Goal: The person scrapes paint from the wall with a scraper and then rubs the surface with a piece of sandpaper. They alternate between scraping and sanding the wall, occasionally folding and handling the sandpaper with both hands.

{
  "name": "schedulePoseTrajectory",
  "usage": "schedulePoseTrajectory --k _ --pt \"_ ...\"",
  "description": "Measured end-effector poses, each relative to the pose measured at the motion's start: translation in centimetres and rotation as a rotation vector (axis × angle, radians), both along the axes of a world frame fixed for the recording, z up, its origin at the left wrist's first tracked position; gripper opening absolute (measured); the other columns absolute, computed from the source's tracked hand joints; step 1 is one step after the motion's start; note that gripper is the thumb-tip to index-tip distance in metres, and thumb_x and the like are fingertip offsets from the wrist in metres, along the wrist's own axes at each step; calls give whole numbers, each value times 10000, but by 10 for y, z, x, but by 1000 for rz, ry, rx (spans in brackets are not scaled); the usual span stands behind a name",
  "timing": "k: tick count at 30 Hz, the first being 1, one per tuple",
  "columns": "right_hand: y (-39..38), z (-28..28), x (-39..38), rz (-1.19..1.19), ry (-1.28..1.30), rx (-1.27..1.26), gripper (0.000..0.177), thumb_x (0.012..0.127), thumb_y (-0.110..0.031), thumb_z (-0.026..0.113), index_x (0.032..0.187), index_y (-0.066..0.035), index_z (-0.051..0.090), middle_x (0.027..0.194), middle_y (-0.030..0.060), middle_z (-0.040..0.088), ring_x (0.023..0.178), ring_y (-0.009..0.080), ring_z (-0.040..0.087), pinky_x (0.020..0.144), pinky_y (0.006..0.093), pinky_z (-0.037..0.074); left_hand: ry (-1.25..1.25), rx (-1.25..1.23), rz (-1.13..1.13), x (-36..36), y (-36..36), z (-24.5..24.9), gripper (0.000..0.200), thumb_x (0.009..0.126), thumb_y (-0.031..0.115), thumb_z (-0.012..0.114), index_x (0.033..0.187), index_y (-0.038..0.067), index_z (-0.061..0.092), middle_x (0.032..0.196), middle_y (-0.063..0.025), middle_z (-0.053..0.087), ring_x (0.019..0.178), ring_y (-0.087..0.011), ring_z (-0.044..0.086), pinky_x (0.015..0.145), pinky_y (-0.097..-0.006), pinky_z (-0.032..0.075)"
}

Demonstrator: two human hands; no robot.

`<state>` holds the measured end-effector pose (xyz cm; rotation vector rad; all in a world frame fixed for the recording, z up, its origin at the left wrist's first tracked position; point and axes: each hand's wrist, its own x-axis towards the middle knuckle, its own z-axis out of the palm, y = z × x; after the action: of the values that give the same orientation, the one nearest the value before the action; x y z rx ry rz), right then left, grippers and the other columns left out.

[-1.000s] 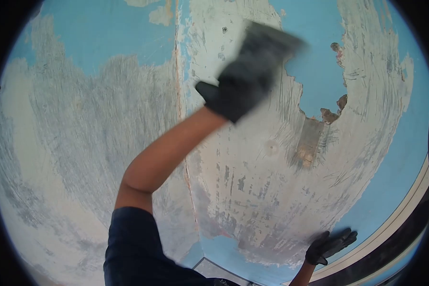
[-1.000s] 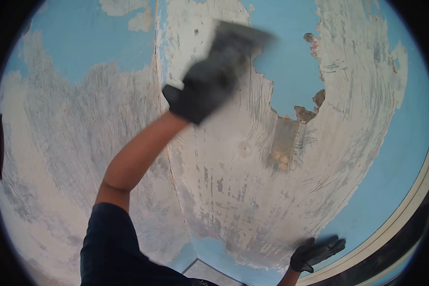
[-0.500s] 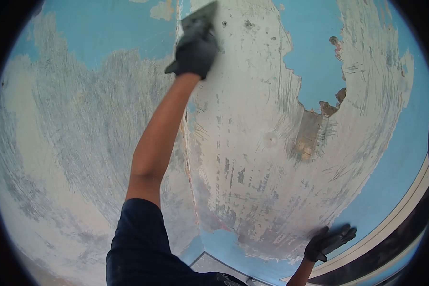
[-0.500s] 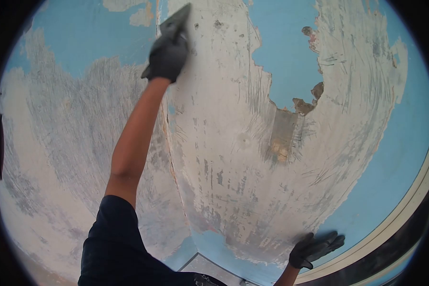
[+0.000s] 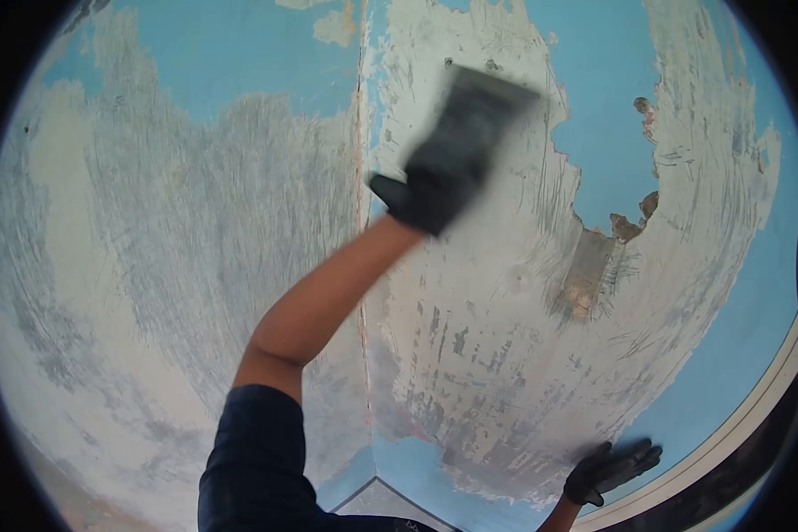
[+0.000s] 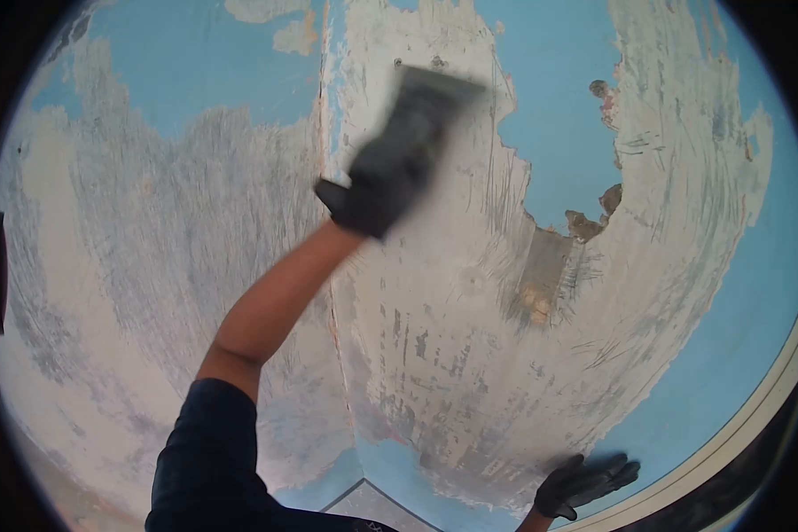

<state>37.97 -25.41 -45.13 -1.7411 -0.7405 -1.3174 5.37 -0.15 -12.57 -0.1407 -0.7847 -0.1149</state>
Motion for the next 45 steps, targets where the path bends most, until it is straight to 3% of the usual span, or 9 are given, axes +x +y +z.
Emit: schedulePoseTrajectory --k 4,12,15,18,33,36,38,41,45 --pt "-3 -13 19 -26 -209 -93 689 1023 -468 427 1484 31 313 1542 265 299 1423 479 275 1122 602 269 -146 -779 -1807 -28 2 24 416 1013 232 400 1385 68 489 1013 -178 695 809 -274 696 693 -377 564" --pt "-5 -3 0 6 -4 -16 674 1024 -456 428 1474 37 340 1534 285 296 1416 487 278 1109 594 284 -359 -849 -1849 -44 4 37 415 967 178 495 1380 140 522 1096 -100 699 852 -228 686 763 -338 570" --pt "6 -1 -2 -26 -4 16 673 1026 -461 427 1470 40 357 1518 290 323 1404 481 302 1101 579 302 131 -1585 -3585 -23 33 15 539 1043 282 391 1555 160 276 1563 -122 335 1401 -148 343 1158 -359 313" --pt "2 -4 5 5 -31 16 652 1030 -446 428 1470 31 362 1514 277 343 1396 492 311 1096 590 304 -339 -1015 -1827 -47 13 28 514 1041 300 404 1502 90 312 1518 -144 369 1372 -180 375 1127 -356 328" --pt "3 0 -1 9 3 21 598 1026 -329 477 1501 5 335 1543 243 336 1424 467 283 1114 581 301 138 -1139 -2007 -29 11 -22 456 1030 281 407 1391 14 489 1404 -202 513 1306 -277 493 1110 -415 385" --pt "0 -4 -4 35 11 35 604 1018 -323 491 1502 5 337 1538 245 343 1430 461 278 1120 576 295 -1063 -1394 -1844 -52 -17 12 452 1053 317 378 1307 -26 530 1352 -216 547 1346 -275 464 1131 -426 365" --pt "2 -1 -3 6 2 22 595 1025 -330 480 1493 11 343 1531 247 355 1420 467 294 1125 585 281 -44 -1025 -1793 -37 38 -29 620 1039 368 370 1475 -70 318 1507 -240 370 1420 -302 361 1196 -399 258" --pt "2 0 -3 -9 -87 22 594 1038 -304 462 1511 -1 270 1504 225 408 1394 474 338 1124 611 277 -69 -1499 -2547 -19 50 -54 670 1024 399 391 1494 -60 260 1533 -217 319 1405 -310 350 1185 -410 247" --pt "2 7 -4 19 -226 31 587 1039 -278 462 1506 -1 239 1480 209 445 1382 482 353 1117 621 286 -337 -962 -2007 -58 28 -4 291 955 165 556 1148 -42 622 917 -155 696 756 -263 686 653 -365 560"
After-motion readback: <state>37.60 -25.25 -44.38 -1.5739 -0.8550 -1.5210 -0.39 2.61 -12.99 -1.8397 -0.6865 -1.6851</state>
